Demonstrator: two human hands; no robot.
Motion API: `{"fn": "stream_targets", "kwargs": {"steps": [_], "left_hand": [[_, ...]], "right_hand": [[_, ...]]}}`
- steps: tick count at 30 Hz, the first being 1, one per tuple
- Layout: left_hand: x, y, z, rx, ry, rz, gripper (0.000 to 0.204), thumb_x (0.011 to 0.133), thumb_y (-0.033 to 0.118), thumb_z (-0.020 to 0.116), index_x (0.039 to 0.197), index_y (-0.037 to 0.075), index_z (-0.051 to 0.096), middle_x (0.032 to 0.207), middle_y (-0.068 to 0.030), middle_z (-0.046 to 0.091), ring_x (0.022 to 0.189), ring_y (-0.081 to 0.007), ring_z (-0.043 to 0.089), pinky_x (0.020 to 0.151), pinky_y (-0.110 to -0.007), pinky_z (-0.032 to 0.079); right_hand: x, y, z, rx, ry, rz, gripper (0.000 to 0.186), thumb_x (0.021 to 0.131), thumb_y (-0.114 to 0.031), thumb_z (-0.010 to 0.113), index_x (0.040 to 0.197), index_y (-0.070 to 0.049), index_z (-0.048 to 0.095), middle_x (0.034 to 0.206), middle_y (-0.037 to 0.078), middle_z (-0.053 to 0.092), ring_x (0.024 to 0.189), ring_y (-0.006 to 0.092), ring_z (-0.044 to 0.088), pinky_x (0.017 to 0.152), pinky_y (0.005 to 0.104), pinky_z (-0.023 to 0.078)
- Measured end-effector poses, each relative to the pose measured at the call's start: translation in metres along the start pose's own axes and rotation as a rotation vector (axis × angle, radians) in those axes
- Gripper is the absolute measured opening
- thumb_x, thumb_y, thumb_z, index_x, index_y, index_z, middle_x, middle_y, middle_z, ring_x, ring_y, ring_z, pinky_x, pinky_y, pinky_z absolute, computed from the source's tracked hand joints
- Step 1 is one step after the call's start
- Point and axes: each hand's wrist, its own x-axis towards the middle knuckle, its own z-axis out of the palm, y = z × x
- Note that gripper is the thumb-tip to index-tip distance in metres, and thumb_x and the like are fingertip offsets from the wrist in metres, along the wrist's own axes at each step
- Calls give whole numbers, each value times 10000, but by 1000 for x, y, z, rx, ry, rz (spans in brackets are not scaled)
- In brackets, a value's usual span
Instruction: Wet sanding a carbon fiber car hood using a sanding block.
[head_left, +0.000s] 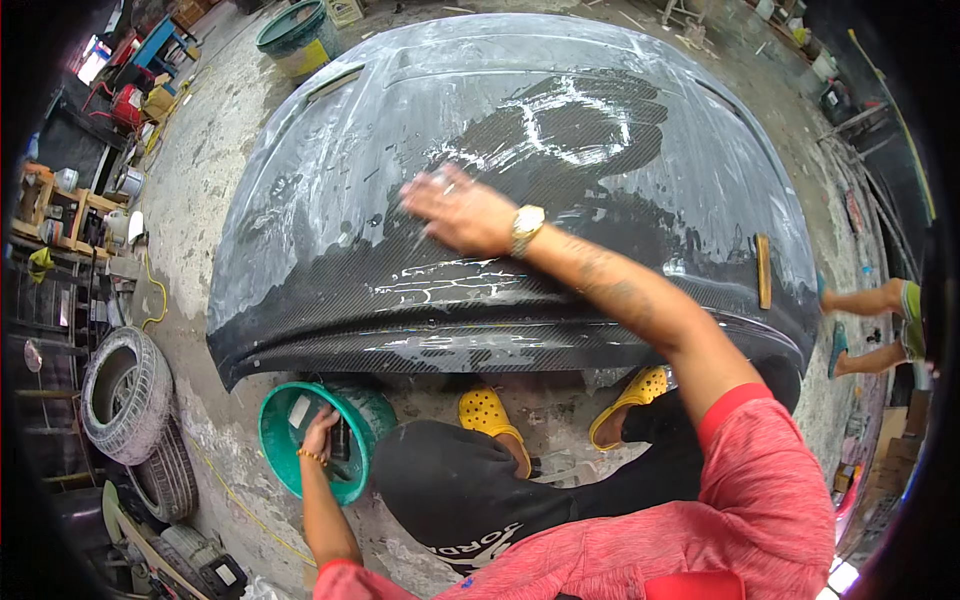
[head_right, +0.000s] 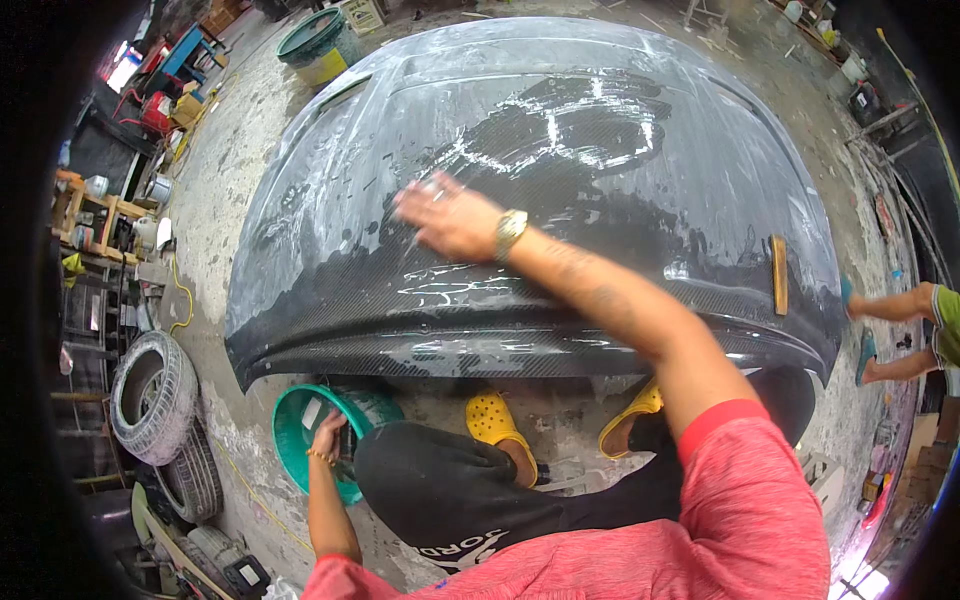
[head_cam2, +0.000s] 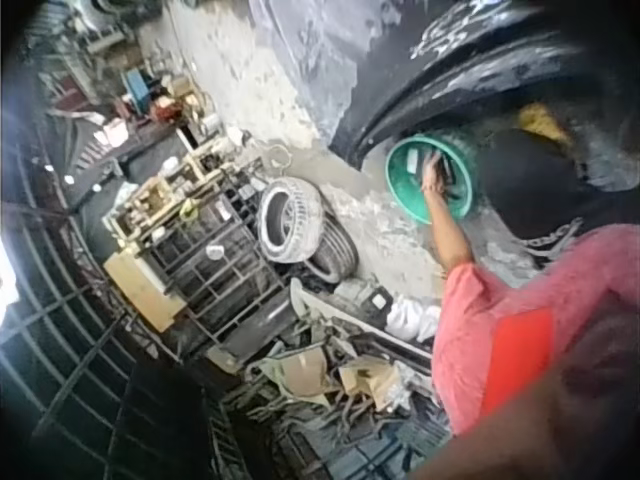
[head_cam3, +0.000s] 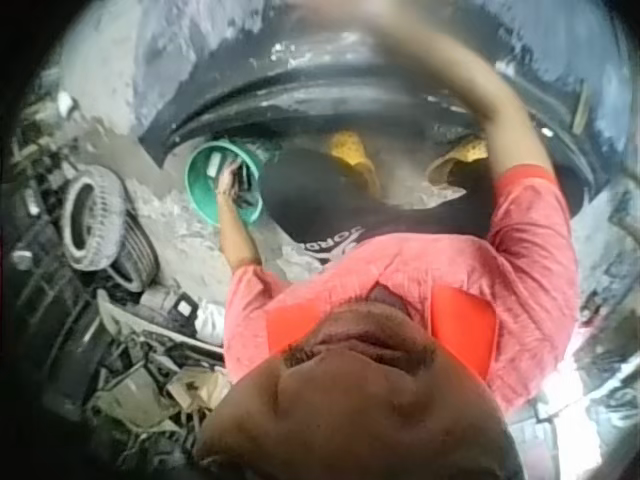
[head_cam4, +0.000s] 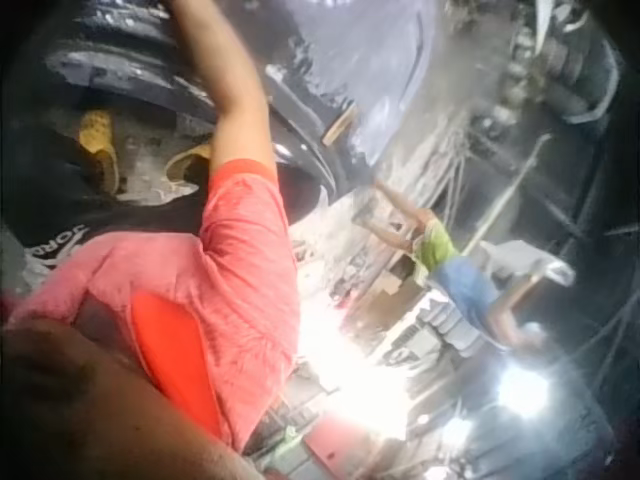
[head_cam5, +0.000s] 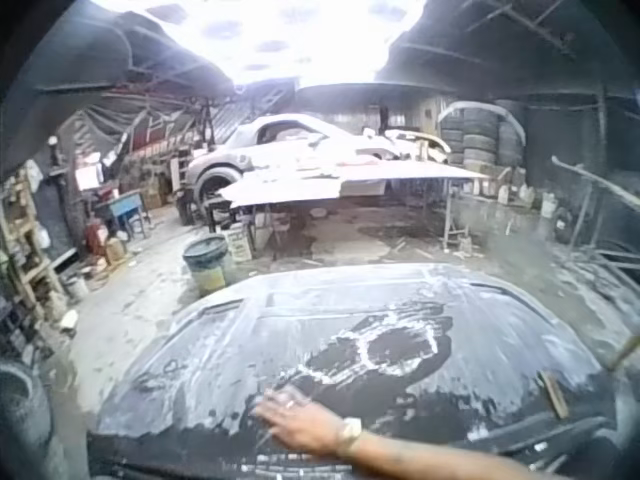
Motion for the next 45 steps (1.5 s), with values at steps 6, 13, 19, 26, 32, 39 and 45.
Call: {"fn": "stream_targets", "kwargs": {"steps": [6,13,19,26,32,39,45], "left_hand": [[81,-78,-61,184,569,-191,262,936,269,602,1095,69,661,867,-95,631,744,-232,585,727,-393,515],[-66,55,0,-517,-210,347,499,1022,308,595,1461,128,438,943,-96,643,795,-232,656,667,-356,566],[-52,208,113,434,57,124,357,972,321,712,992,-35,701,812,-63,707,664,-168,682,616,-302,546],[-124,143,90,67,199,317,269,994,275,696,1138,48,680,848,-22,696,691,-135,666,626,-275,542],[-120,27,28,-334,204,179,252,985,268,696,1136,83,614,891,-61,692,783,-206,692,714,-361,585],[36,-51,-31,-287,69,-137,246,973,253,705,1148,94,636,975,-63,709,813,-241,691,722,-456,575],[72,-78,-61,383,385,-273,351,968,315,614,1216,68,623,1029,-113,680,938,-270,658,838,-449,558]], "right_hand": [[7,5,6,-102,110,79,542,1070,-364,443,1560,-132,426,1656,92,365,1540,285,314,1249,607,172],[-95,141,-75,-431,232,990,497,1067,-341,449,1501,-102,496,1574,243,433,1472,428,384,1160,608,315],[-6,21,1,-102,212,331,500,1034,-356,511,1440,-68,546,1609,145,424,1521,342,335,1233,600,203],[22,-57,8,32,137,48,459,1012,-257,551,1470,-224,545,1592,73,446,1497,287,376,1224,584,226],[-98,73,-44,-295,148,498,444,1097,-350,414,1526,-274,495,1639,66,395,1518,311,346,1215,622,211],[-243,120,-85,-364,135,828,476,1110,-344,397,1578,-257,424,1684,63,315,1561,310,260,1243,580,178],[-243,108,-86,-333,180,845,474,1107,-335,404,1570,-242,437,1676,59,332,1558,301,265,1253,550,164]]}}
